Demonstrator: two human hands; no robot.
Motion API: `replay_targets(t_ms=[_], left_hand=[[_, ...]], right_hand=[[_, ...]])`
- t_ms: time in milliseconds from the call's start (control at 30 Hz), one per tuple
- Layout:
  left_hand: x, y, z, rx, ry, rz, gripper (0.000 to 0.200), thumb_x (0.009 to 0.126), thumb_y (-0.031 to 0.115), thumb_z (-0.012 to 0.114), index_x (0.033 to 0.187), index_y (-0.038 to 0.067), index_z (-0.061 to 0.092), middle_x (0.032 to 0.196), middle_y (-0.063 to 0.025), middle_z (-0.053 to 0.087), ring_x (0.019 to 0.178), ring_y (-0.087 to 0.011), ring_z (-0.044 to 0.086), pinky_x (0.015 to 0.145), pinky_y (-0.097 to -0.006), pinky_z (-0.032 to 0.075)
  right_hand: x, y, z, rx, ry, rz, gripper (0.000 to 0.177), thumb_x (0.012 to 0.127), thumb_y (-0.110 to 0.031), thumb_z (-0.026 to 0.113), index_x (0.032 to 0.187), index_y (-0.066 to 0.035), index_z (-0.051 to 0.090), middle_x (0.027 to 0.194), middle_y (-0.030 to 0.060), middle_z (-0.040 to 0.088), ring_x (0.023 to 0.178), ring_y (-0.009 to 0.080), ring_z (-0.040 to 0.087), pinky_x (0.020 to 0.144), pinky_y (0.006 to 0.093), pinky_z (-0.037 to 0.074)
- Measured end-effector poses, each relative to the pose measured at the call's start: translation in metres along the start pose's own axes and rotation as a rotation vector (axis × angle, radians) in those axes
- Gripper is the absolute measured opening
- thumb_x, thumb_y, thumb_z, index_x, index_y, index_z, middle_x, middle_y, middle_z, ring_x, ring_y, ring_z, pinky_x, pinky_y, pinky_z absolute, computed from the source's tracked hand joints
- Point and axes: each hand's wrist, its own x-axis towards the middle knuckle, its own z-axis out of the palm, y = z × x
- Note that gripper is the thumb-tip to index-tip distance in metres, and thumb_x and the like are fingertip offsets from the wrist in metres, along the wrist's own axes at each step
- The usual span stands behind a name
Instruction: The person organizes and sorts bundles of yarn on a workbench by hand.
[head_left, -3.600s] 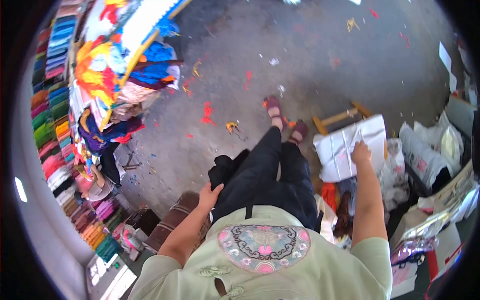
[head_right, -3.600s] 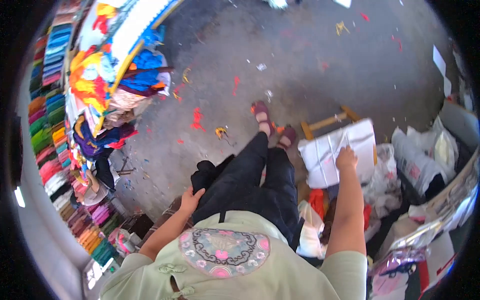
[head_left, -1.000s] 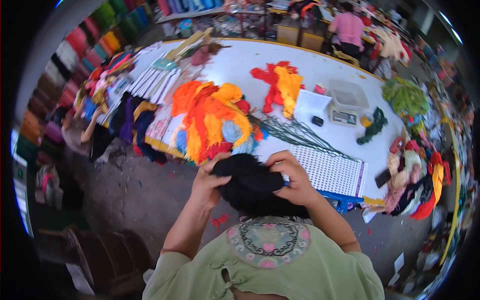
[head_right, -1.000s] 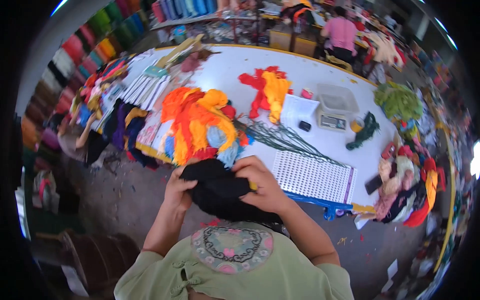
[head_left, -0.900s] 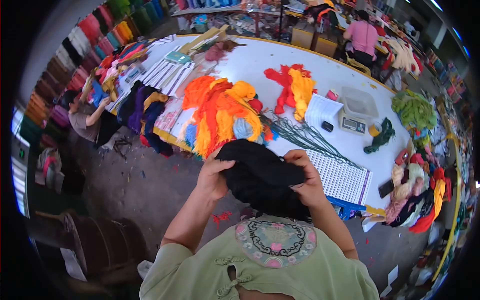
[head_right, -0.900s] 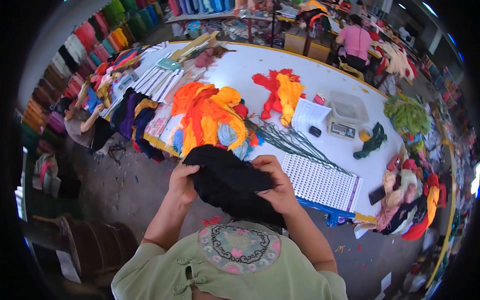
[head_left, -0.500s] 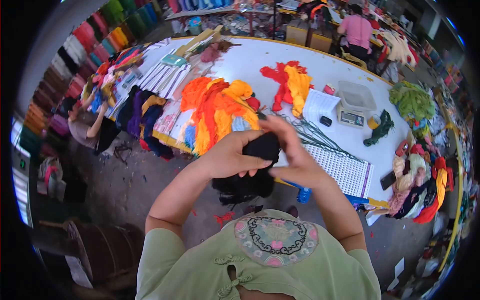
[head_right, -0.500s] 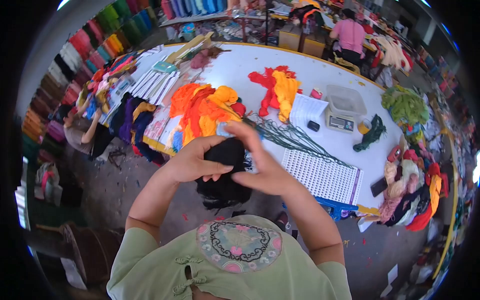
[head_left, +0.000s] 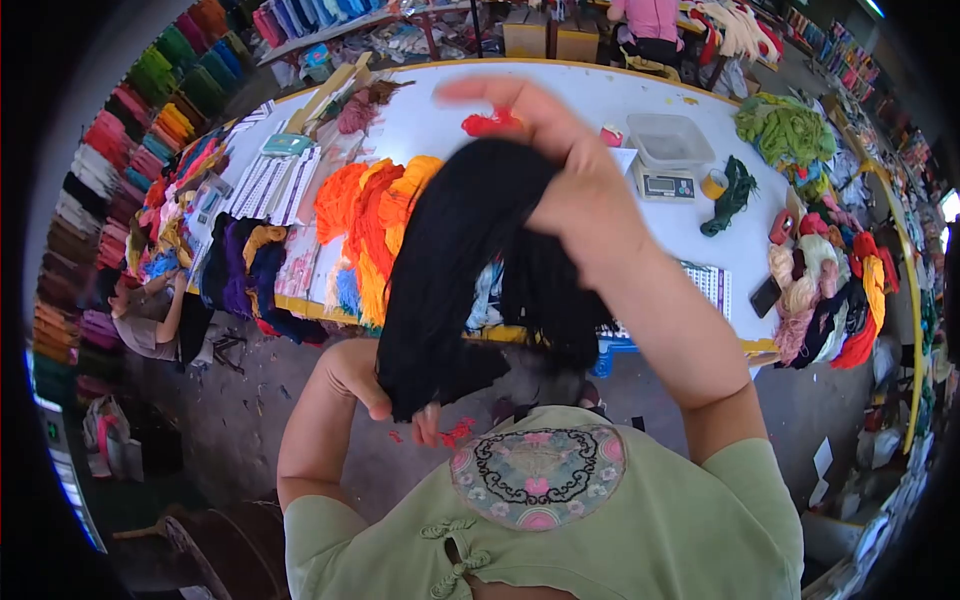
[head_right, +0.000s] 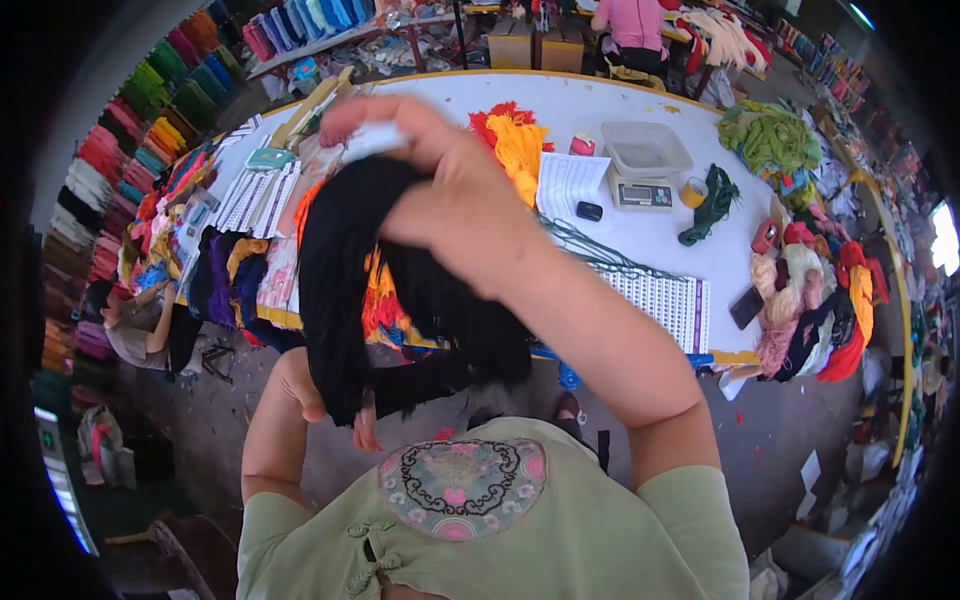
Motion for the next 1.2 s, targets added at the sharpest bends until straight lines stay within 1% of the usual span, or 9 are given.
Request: replay_targets(t_ms=[200, 300, 367, 467, 533, 633, 867, 1067, 1200], left_hand=[[-0.004, 0.030, 0.024, 0.699, -0.424, 0.463, 0.055, 0.081, 0.031, 0.074, 0.110, -0.013, 0.058, 0.102, -0.0276, 0.064, 0.094, -0.0391, 0.066, 0.085, -0.0489, 0.052], [-0.021, 0.060, 0.019, 0.918, -0.528, 0.652, 0.049, 0.089, 0.039, 0.064, 0.112, -0.003, 0.061, 0.107, -0.0231, 0.063, 0.101, -0.0355, 0.064, 0.082, -0.0443, 0.052], [-0.023, 0.040, 0.043, 0.808, 0.278, 0.908, 0.052, 0.089, 0.038, 0.062, 0.115, -0.007, 0.058, 0.108, -0.0284, 0.062, 0.089, -0.0344, 0.066, 0.079, -0.0447, 0.054], [0.001, 0.013, 0.043, 0.416, 0.650, 1.101, 0.073, 0.089, 0.034, 0.063, 0.138, -0.009, 0.030, 0.127, -0.0347, 0.052, 0.083, -0.0329, 0.068, 0.075, -0.0435, 0.056], [0.015, 0.023, 0.013, 0.177, 0.061, 1.093, 0.083, 0.088, 0.026, 0.068, 0.148, 0.000, 0.016, 0.131, -0.0311, 0.051, 0.090, -0.0304, 0.065, 0.066, -0.0396, 0.053], [0.062, -0.011, -0.013, -0.022, 0.472, 1.041, 0.093, 0.084, 0.030, 0.072, 0.145, -0.009, 0.013, 0.131, -0.0402, 0.041, 0.063, -0.0346, 0.067, 0.066, -0.0413, 0.057], [0.084, -0.018, -0.075, 0.292, 1.211, 0.744, 0.045, 0.086, 0.034, 0.069, 0.105, -0.006, 0.059, 0.057, -0.0104, 0.056, 0.038, -0.0128, 0.044, 0.040, -0.0252, 0.035], [0.113, -0.015, -0.088, 0.330, 1.300, 0.615, 0.037, 0.089, 0.031, 0.063, 0.094, -0.006, 0.066, 0.068, -0.0132, 0.065, 0.046, -0.0157, 0.055, 0.045, -0.0262, 0.042], [0.163, 0.054, -0.115, 1.405, 1.417, 0.255, 0.047, 0.090, 0.027, 0.062, 0.123, -0.006, 0.056, 0.116, -0.0165, 0.065, 0.107, -0.0292, 0.063, 0.091, -0.0396, 0.049]], right_hand=[[0.027, 0.063, -0.067, 0.195, 0.202, 0.163, 0.043, 0.081, 0.002, 0.053, 0.123, -0.003, 0.055, 0.110, 0.0095, 0.064, 0.098, 0.0155, 0.062, 0.085, 0.0300, 0.051], [-0.017, 0.151, -0.102, -0.383, -0.009, 0.423, 0.041, 0.083, -0.014, 0.065, 0.123, -0.004, 0.056, 0.112, 0.0108, 0.063, 0.106, 0.0196, 0.059, 0.093, 0.0343, 0.047], [-0.056, 0.204, -0.131, -0.539, -0.186, 0.544, 0.045, 0.085, -0.025, 0.068, 0.123, -0.005, 0.057, 0.116, 0.0123, 0.062, 0.110, 0.0223, 0.058, 0.096, 0.0357, 0.046], [-0.118, 0.254, -0.182, -0.705, -0.089, 0.794, 0.051, 0.085, -0.037, 0.070, 0.124, -0.006, 0.057, 0.121, 0.0143, 0.061, 0.114, 0.0254, 0.057, 0.096, 0.0364, 0.046], [-0.166, 0.286, -0.231, -0.735, 0.015, 1.011, 0.056, 0.083, -0.040, 0.071, 0.124, -0.005, 0.057, 0.121, 0.0143, 0.061, 0.114, 0.0261, 0.057, 0.095, 0.0366, 0.046], [-0.213, 0.323, -0.304, -0.811, 0.017, 1.160, 0.057, 0.079, -0.041, 0.074, 0.122, -0.006, 0.058, 0.118, 0.0131, 0.062, 0.108, 0.0258, 0.059, 0.091, 0.0367, 0.049], [-0.182, 0.411, -0.392, -0.647, -0.168, 1.175, 0.048, 0.080, -0.032, 0.074, 0.118, -0.005, 0.060, 0.099, 0.0119, 0.067, 0.090, 0.0210, 0.064, 0.079, 0.0337, 0.051], [-0.102, 0.425, -0.417, -0.994, 0.322, 0.744, 0.054, 0.081, -0.021, 0.069, 0.128, -0.005, 0.050, 0.100, 0.0127, 0.066, 0.085, 0.0265, 0.065, 0.078, 0.0365, 0.050], [-0.056, 0.332, -0.338, -0.719, 0.247, 0.569, 0.031, 0.084, -0.016, 0.068, 0.112, -0.004, 0.062, 0.090, 0.0095, 0.065, 0.074, 0.0146, 0.062, 0.069, 0.0287, 0.050]])
